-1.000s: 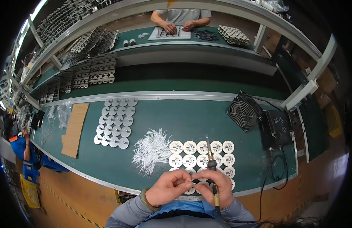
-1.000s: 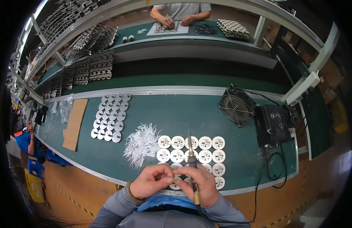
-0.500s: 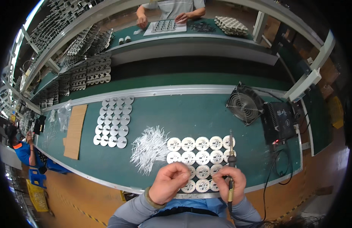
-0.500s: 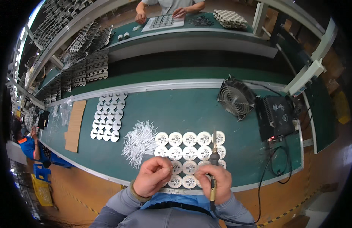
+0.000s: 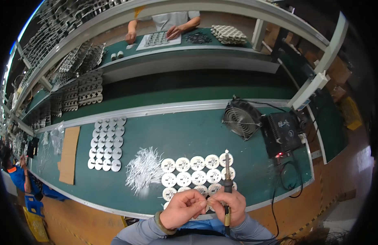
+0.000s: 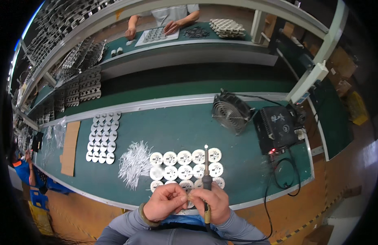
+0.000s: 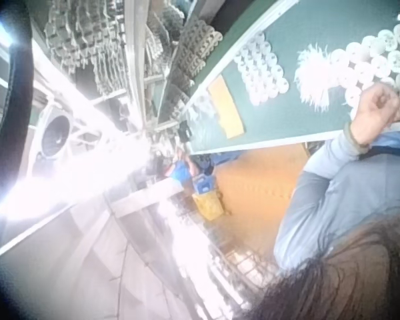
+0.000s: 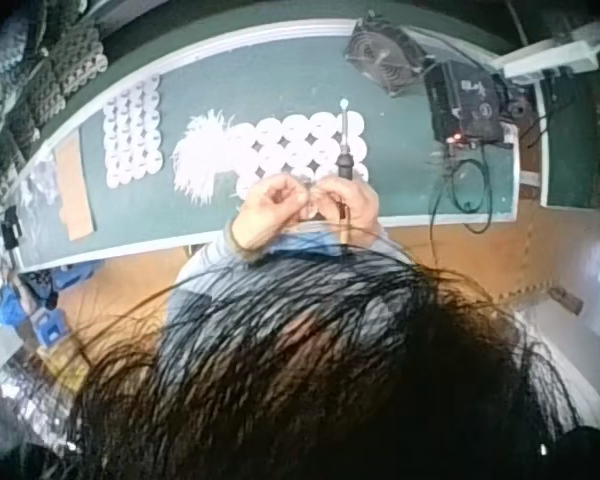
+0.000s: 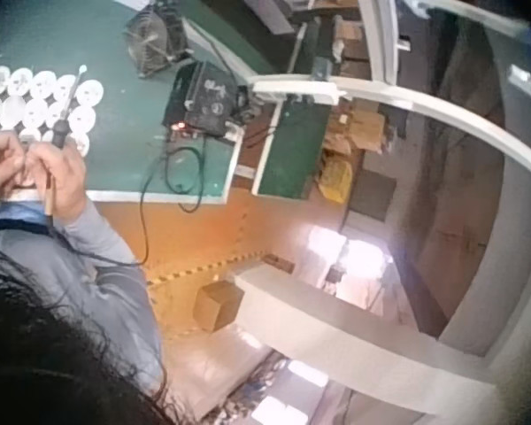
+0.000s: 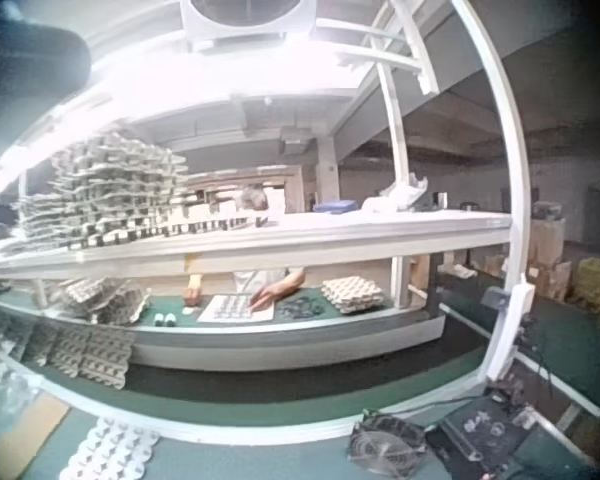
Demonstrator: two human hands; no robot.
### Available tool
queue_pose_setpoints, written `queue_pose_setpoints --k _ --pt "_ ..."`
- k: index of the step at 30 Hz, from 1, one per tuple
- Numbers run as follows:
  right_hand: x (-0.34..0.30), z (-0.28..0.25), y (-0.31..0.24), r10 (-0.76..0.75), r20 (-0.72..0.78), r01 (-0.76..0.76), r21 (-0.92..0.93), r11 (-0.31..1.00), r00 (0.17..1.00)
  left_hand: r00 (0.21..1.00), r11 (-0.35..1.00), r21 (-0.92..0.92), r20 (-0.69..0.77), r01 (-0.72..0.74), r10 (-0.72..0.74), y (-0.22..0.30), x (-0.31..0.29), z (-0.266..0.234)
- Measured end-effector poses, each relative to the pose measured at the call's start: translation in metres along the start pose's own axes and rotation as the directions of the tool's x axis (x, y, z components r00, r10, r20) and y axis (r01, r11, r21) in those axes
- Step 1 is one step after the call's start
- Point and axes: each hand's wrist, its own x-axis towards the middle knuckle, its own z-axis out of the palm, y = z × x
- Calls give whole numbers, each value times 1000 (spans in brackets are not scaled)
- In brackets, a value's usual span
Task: The person picks up wires from a pile by hand and solders them onto circular circuit boards using a soldering iron.
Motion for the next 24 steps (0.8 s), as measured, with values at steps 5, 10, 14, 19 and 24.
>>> queue_pose_setpoints --k 5,10,14,19,24 --pt "-18 -36 -14 2 47 6 -170 985 999 998 997 67 57 31 -35 -7 4 -1" --pt "-41 -65 -54 107 -149 -151 -333 931 983 993 999 50 117 -3 -3 -6 7 0" --pt "-42 -59 -65 38 -244 -118 -321 940 969 983 998 -62 180 -22 33 11 -5 -12" --pt "1 -60 -67 -127 -139 62 -398 915 982 996 995 86 77 -59 52 33 -25 -38" --pt "83 -32 -88 -172 -177 118 -281 952 969 979 976 75 35 -204 201 17 -20 -70"
